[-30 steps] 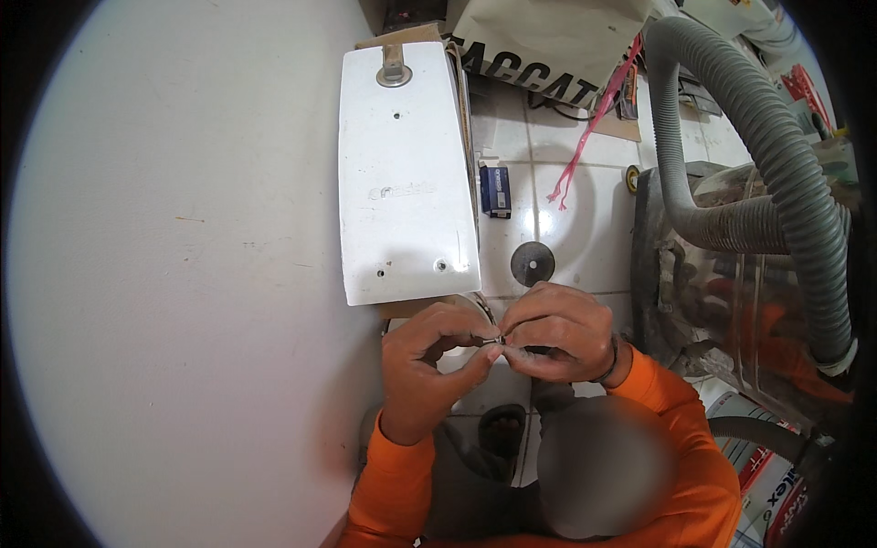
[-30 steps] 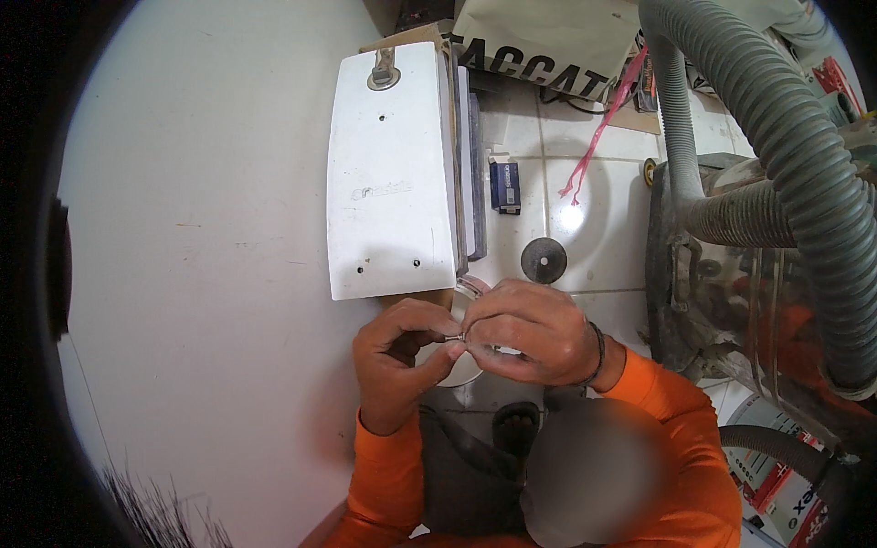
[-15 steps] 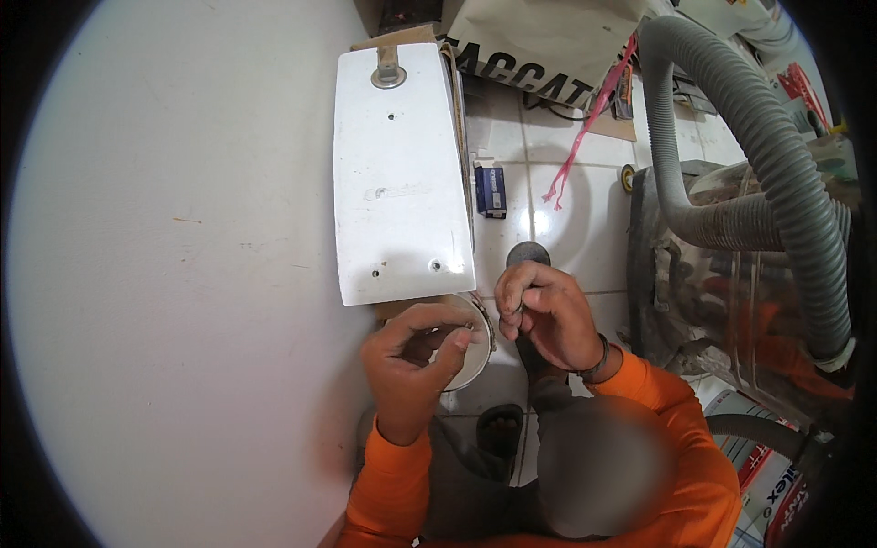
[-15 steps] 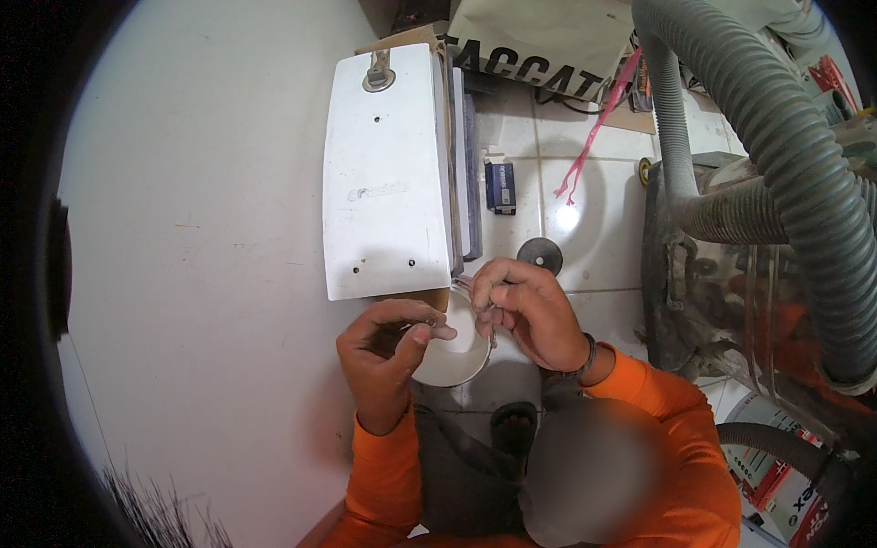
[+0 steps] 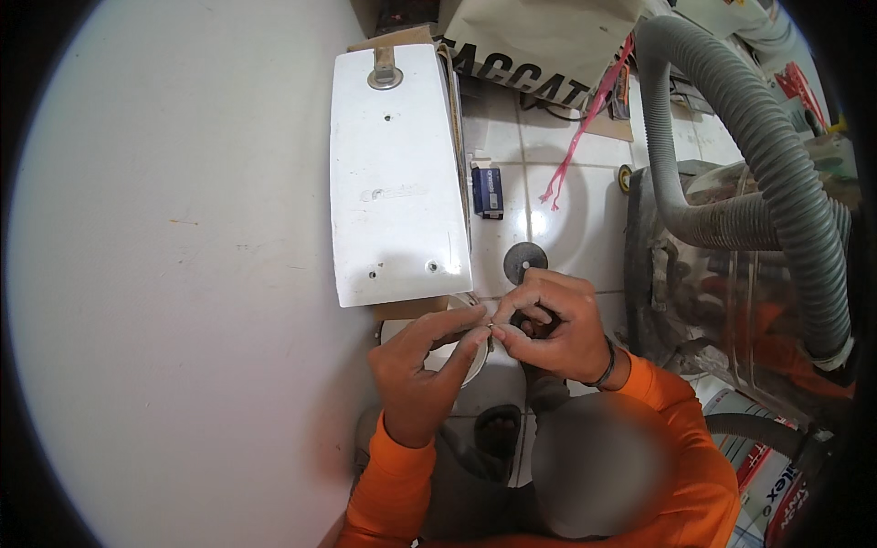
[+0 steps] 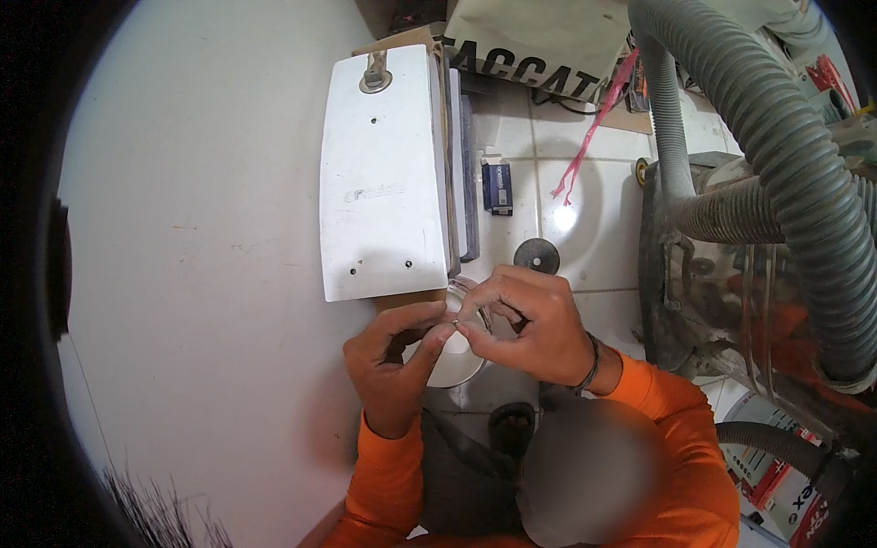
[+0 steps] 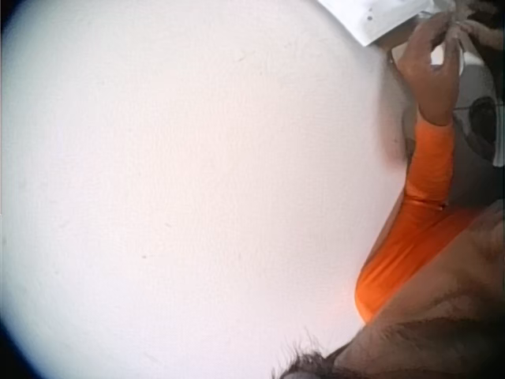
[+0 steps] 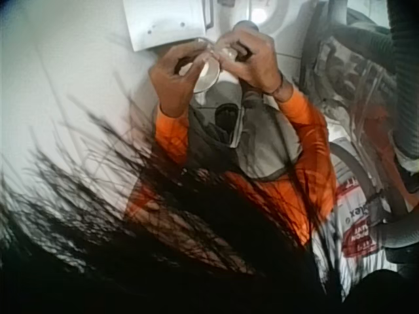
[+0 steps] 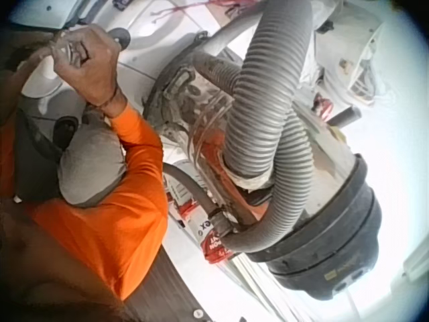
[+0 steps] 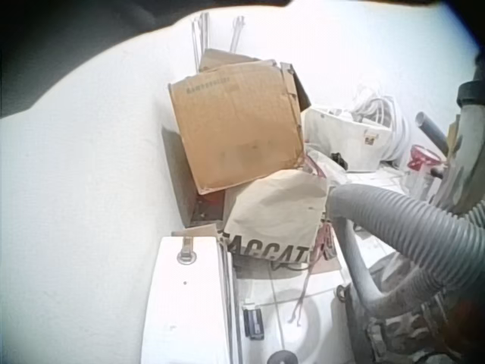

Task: The person walks through a hallway and enters a room under renovation, then sits on the floor to install wooden flooring planks. They use a hammer and a small wooden block to tap the planks into place and secure them with nails.

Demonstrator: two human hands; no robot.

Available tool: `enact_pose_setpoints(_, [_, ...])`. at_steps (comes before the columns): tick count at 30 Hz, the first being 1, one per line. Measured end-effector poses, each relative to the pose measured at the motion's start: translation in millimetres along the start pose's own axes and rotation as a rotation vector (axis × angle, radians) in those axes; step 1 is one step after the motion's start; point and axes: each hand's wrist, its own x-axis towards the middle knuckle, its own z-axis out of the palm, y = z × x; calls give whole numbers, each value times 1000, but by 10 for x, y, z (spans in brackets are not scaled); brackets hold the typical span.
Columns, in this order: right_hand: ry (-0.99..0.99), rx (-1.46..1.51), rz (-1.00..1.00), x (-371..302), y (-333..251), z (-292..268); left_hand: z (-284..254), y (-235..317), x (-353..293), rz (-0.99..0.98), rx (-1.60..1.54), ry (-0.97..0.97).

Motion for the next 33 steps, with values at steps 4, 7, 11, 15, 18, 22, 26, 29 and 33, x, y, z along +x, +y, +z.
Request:
enact_pose_setpoints(4, [2,44,41,-39,7,12,-37,23,28,-5,-3,-65])
enact_pose_setpoints(7, [15,82,39,-60,40,48,-37,6,43,17,14,-81])
enact_pose_setpoints(11, [13,105,13,-71,82,91,-47,-21,43,54,56,-86])
enact_pose_setpoints(15, [14,50,-27,-66,47,69,-31,-15,48,108,84,-88])
enact_pose_setpoints(18, [35,32,-74,-48,58,102,-31,-28,39,103,94,-90])
enact_pose_setpoints(22, [51,17,-54,-62,48,116,-13,-36,36,82,87,-88])
enact_pose_setpoints(26, [35,12,-67,-108,78,129,20,-29,2,65,89,-61])
enact_pose_setpoints(29, [31,23,-96,-138,106,139,29,-4,-7,63,85,-59])
enact_pose_setpoints(33, [43,-6,-96,-196,106,152,30,6,-30,25,37,-66])
